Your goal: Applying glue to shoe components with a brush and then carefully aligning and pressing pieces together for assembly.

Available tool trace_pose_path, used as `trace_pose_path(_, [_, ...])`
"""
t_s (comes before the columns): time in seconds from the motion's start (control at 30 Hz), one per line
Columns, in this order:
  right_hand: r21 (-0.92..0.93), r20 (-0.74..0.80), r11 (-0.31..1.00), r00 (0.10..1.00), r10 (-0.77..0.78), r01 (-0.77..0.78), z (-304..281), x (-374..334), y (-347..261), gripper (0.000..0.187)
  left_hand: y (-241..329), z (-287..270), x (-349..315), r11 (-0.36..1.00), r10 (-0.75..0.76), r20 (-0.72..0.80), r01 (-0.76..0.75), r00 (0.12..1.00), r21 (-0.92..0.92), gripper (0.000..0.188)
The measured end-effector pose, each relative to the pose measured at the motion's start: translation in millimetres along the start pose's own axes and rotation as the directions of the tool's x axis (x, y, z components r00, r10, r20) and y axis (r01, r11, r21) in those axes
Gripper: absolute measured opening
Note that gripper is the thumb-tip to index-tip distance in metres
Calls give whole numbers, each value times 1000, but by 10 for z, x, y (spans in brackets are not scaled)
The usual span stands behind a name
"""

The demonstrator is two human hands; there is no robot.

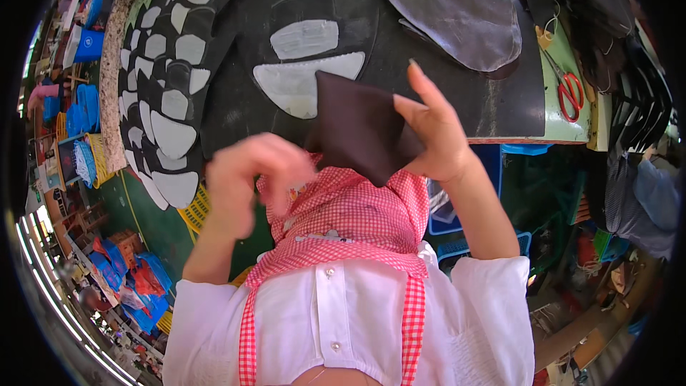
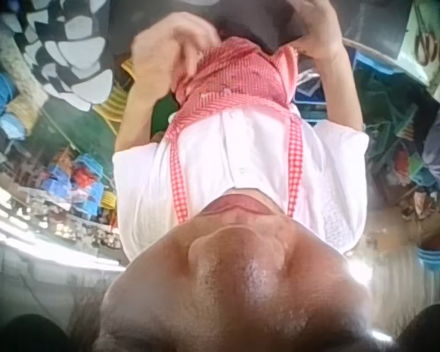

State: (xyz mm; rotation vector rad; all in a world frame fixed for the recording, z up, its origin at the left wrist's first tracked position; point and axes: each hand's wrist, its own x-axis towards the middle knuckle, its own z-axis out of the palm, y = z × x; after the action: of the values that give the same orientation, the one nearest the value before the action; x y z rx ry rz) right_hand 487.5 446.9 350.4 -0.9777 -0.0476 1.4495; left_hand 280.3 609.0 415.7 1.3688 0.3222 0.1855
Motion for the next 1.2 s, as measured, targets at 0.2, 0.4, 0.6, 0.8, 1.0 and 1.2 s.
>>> trace_pose_path(0.2, [143, 286, 971, 947, 145, -192, 369, -246, -352, 65, 29, 79, 200, 713, -539, -76, 406, 839, -571, 45])
trace_pose_path(0.4, [-673, 13, 722, 978, -207, 161, 601, -178, -189, 20, -286, -231, 41, 877, -305, -205, 190, 930, -441, 18])
trace_pose_path(0.6, [-936, 209, 116, 789, -577, 332, 633, 575, -336, 22, -158, -751, 466, 976, -163, -508, 213, 846, 41, 19])
trace_pose_path(0.8, [-933, 360, -250, 716, -598, 260, 651, 1002, -463, 23, -156, -1017, 762, 919, -62, -574, 271, 817, 287, 19])
trace_pose_path(1.0, [-940, 330, -275, 752, -570, 204, 639, 1128, -475, 22, -186, -1024, 826, 874, -27, -595, 308, 803, 376, 19])
trace_pose_path(1.2, [-935, 338, -288, 753, -564, 204, 606, 1197, -517, 23, -192, -980, 887, 791, 26, -600, 351, 799, 502, 16])
